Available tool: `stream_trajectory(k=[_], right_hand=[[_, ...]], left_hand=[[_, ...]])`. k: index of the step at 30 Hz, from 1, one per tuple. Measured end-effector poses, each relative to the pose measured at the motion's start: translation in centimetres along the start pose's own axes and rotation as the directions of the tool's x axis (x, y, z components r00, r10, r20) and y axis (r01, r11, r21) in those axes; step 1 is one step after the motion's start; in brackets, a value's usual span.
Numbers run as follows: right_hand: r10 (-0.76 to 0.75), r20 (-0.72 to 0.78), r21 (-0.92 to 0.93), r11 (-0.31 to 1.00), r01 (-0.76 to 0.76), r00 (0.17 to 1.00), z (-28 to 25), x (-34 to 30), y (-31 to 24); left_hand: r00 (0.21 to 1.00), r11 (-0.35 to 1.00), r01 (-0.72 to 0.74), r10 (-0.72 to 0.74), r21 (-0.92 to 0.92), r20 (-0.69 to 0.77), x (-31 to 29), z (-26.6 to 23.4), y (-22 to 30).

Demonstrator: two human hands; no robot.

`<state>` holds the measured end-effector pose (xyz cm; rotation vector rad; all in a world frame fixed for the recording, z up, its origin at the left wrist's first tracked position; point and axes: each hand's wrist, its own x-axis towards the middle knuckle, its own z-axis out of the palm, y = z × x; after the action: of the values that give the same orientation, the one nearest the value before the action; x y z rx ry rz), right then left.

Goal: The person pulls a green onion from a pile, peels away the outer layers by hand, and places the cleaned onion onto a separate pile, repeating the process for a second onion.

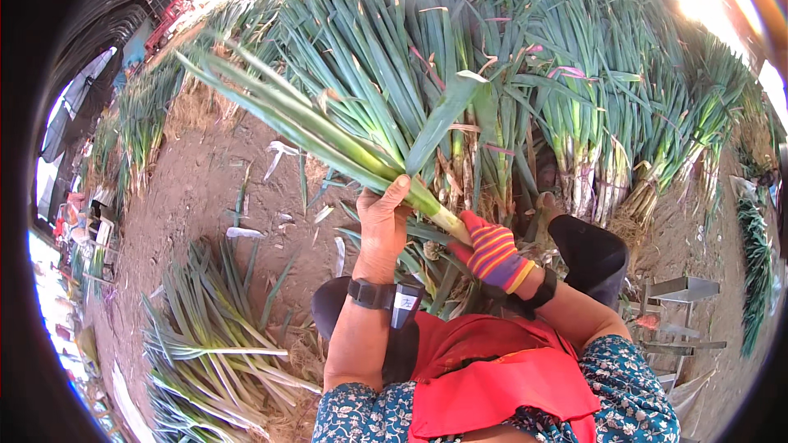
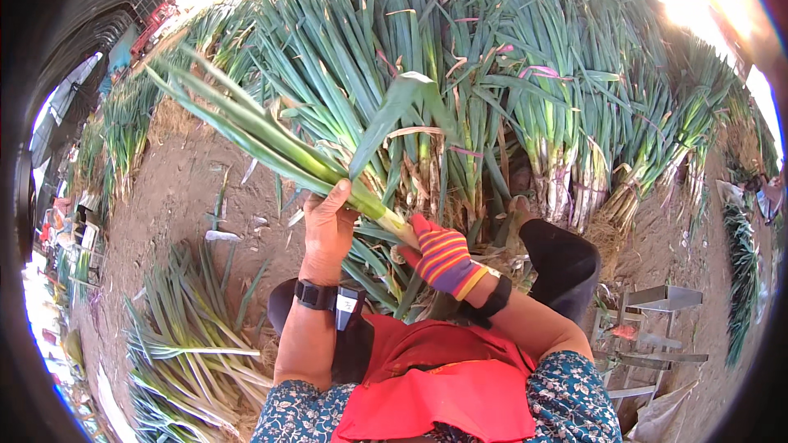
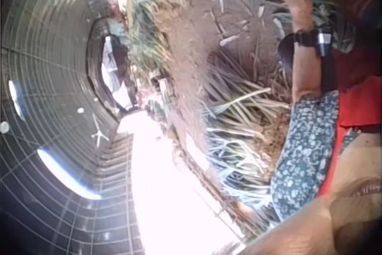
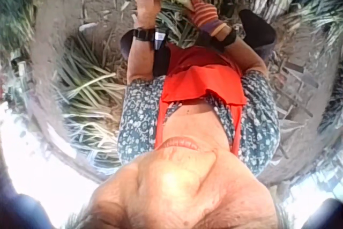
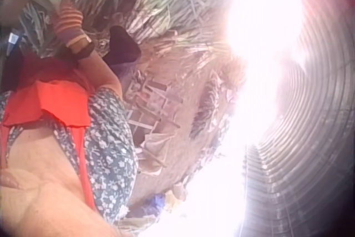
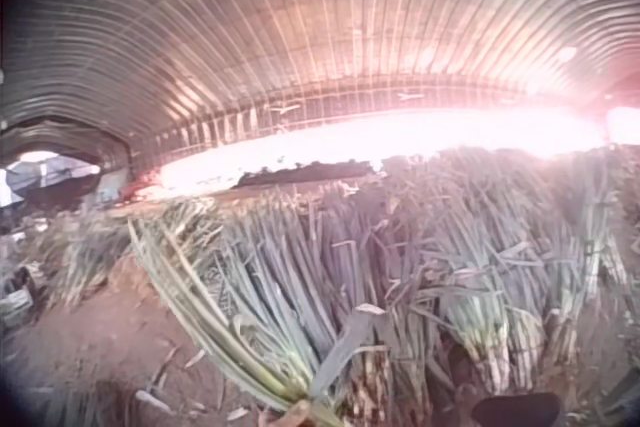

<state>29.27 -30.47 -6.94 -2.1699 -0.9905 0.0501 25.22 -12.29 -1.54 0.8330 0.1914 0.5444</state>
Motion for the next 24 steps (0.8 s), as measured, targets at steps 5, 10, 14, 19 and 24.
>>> stream_trajectory(k=[5, 10, 14, 19, 24], right_hand=[[-0.067, 0.074, 0.276, 0.96, 0.044, 0.995, -0.4, 3.0, 1.2], [-0.014, 0.206, 0.95, 0.243, -0.197, 0.978, -2.9, 9.0, -2.0], [0.077, 0.07, 0.848, 0.52, -0.1, 0.995, -3.7, 12.3, -4.9], [0.214, -0.247, 0.575, 0.818, -0.035, 0.945, -2.2, 12.8, -5.4], [0.171, -0.061, 0.782, 0.621, -0.06, 0.983, -1.6, 12.7, -3.9]], left_hand=[[0.985, 0.991, 0.126, -0.119, -0.046, 0.128, 0.2, -0.4, 0.6], [0.979, 0.992, 0.123, -0.122, 0.003, 0.165, -0.4, 0.1, -0.1], [0.92, 0.98, 0.186, -0.2, 0.075, 0.338, -0.7, 0.1, -0.3], [0.968, 0.988, 0.14, -0.15, 0.067, 0.202, -1.0, -0.1, -0.9], [0.97, 0.98, 0.15, -0.171, 0.131, 0.17, -0.9, -0.7, -0.6]])
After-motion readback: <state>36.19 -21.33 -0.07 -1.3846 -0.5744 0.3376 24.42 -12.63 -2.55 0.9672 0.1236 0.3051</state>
